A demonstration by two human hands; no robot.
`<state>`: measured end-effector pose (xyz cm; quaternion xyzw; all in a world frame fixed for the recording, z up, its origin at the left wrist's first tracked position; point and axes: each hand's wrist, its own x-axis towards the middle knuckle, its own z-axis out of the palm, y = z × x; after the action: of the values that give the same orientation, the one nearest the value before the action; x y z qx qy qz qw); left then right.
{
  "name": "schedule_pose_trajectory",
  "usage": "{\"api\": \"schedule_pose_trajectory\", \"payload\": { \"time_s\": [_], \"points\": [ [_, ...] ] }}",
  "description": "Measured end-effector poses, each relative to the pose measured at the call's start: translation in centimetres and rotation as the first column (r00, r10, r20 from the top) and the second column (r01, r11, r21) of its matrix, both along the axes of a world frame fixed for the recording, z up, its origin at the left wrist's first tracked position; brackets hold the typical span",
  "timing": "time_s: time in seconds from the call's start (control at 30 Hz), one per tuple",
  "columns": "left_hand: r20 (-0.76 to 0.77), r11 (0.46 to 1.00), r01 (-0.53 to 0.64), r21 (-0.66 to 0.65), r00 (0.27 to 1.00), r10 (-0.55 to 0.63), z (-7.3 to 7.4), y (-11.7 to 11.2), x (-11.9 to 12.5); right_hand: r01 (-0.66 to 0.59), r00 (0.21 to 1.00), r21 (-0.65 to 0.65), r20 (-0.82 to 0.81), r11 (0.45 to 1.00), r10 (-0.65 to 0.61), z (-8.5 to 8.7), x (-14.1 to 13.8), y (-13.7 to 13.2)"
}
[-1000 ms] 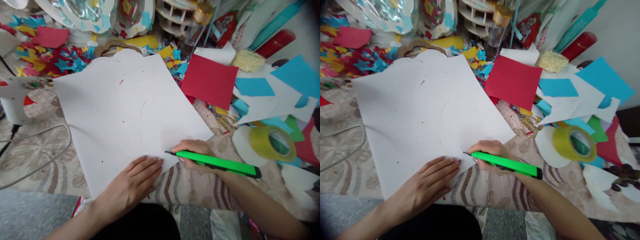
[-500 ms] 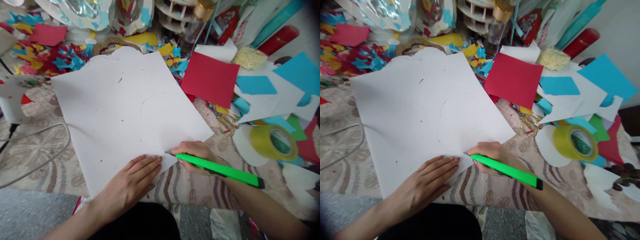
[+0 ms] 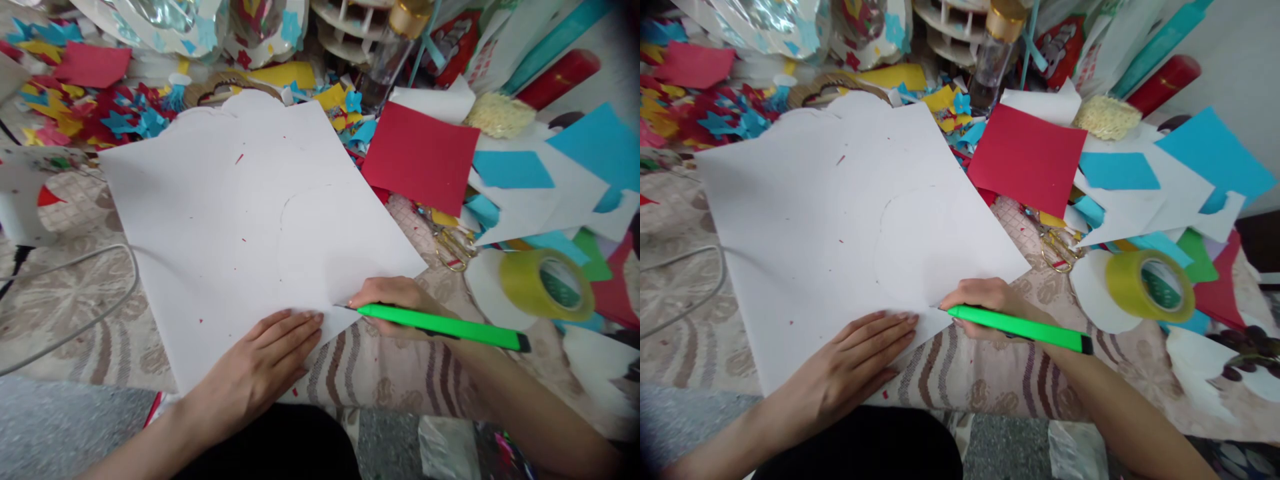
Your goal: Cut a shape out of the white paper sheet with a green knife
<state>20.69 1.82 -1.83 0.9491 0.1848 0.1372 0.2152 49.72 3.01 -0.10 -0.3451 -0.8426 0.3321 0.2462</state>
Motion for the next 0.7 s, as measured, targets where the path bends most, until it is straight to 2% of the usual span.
{"api": "schedule_pose_trajectory", "payload": {
  "time_s": [0.2,0.43,0.7],
  "points": [
    [0.004,1.0,0.0,0.004,1.0,0.0,-0.1,-0.1,-0.1,0.045,0.999,0.017,-0.027,0.999,-0.044,-0.3,0.3,-0.6],
    [-0.005,0.998,0.01,0.057,1.0,-0.01,-0.1,-0.1,0.0,-0.006,1.0,0.006,0.002,1.0,0.006,0.1,1.0,-0.5],
    [-0.025,0.998,0.023,0.063,0.999,-0.022,-0.2,-0.2,-0.2,-0.003,1.0,-0.003,-0.002,1.0,0.003,0.0,2.2,-1.2]
  ]
}}
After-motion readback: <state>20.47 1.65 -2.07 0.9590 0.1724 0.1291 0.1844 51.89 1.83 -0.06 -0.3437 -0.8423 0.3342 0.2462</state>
